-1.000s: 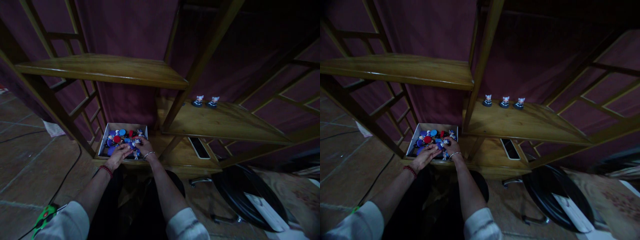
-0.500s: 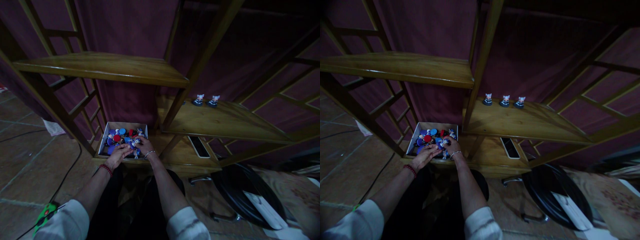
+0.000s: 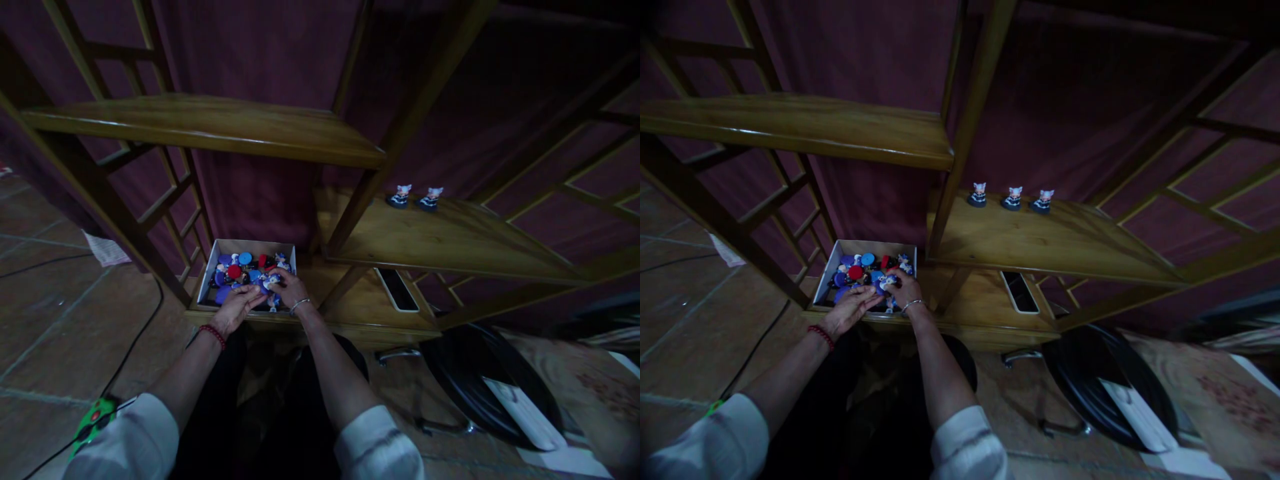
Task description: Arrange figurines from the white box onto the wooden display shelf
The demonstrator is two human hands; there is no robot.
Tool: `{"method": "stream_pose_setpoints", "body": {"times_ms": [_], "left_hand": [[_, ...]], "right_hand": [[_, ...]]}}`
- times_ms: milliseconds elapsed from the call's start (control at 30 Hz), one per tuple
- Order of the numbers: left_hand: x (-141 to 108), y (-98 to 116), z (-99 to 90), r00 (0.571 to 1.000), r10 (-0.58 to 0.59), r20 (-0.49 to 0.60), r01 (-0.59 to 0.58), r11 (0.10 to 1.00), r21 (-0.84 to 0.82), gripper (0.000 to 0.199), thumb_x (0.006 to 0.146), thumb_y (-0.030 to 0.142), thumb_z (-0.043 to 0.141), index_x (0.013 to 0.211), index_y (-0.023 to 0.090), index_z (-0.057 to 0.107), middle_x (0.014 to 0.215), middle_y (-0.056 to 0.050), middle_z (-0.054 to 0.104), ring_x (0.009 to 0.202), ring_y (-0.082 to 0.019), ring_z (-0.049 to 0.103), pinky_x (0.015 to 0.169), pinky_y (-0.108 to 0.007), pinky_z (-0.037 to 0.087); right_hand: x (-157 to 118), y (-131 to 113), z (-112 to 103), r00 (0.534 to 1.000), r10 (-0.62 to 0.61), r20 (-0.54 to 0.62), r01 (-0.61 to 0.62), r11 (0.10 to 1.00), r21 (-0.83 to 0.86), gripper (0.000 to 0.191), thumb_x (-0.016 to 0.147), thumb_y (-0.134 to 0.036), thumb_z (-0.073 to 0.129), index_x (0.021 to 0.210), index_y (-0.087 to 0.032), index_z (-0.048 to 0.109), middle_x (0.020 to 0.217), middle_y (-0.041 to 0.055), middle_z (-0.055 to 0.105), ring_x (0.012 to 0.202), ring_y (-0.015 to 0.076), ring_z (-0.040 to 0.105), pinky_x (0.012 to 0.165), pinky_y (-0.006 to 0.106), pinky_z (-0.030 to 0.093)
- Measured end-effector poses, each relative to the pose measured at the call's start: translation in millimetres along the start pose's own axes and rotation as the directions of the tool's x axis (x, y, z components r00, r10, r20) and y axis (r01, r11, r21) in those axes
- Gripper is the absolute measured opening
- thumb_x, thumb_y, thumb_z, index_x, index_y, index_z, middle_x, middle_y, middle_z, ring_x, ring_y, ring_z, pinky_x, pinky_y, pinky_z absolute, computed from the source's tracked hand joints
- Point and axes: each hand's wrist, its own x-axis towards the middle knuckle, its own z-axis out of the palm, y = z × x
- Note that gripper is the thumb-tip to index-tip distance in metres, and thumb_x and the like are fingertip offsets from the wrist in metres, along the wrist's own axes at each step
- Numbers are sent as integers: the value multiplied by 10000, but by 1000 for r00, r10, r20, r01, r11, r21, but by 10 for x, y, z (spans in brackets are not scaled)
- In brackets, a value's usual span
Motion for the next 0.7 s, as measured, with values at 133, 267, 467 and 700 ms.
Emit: {"method": "stream_pose_setpoints", "body": {"times_ms": [133, 267, 467, 700], "left_hand": [[26, -15, -20, 1000, 5, -3, -5, 1000, -8, 71, 626, 67, 662, 612, 96, 599, 674, -27, 643, 720, -125, 612, 858, -347, 468], [40, -25, -28, 1000, 1, 2, -1, 1000, -13, 57, 625, 72, 664, 618, 88, 610, 677, -38, 644, 735, -138, 616, 869, -353, 457], [44, -34, -47, 999, 4, 52, -4, 1000, 13, 52, 623, 80, 666, 629, 84, 615, 671, -40, 644, 741, -142, 618, 881, -349, 445], [75, -67, -104, 995, 24, 93, -31, 997, 67, 87, 611, 104, 683, 658, 99, 610, 676, -24, 639, 736, -135, 616, 861, -330, 461]], "right_hand": [[4, 6, 14, 1000, 1, -8, -1, 1000, -25, 236, 634, -198, 586, 865, -243, 592, 775, -52, 595, 685, 116, 544, 660, 234, 444], [-4, 11, 23, 1000, 7, -13, -8, 999, -34, 238, 632, -200, 589, 864, -251, 590, 748, -56, 591, 665, 116, 537, 647, 232, 447], [-22, -2, 27, 1000, -9, -13, 8, 998, -60, 233, 640, -191, 576, 864, -256, 589, 734, -56, 593, 668, 121, 549, 668, 246, 454], [-44, -23, 10, 1000, -22, -13, 20, 994, -107, 239, 632, -199, 585, 866, -249, 593, 749, -53, 597, 662, 120, 548, 663, 249, 456]]}}
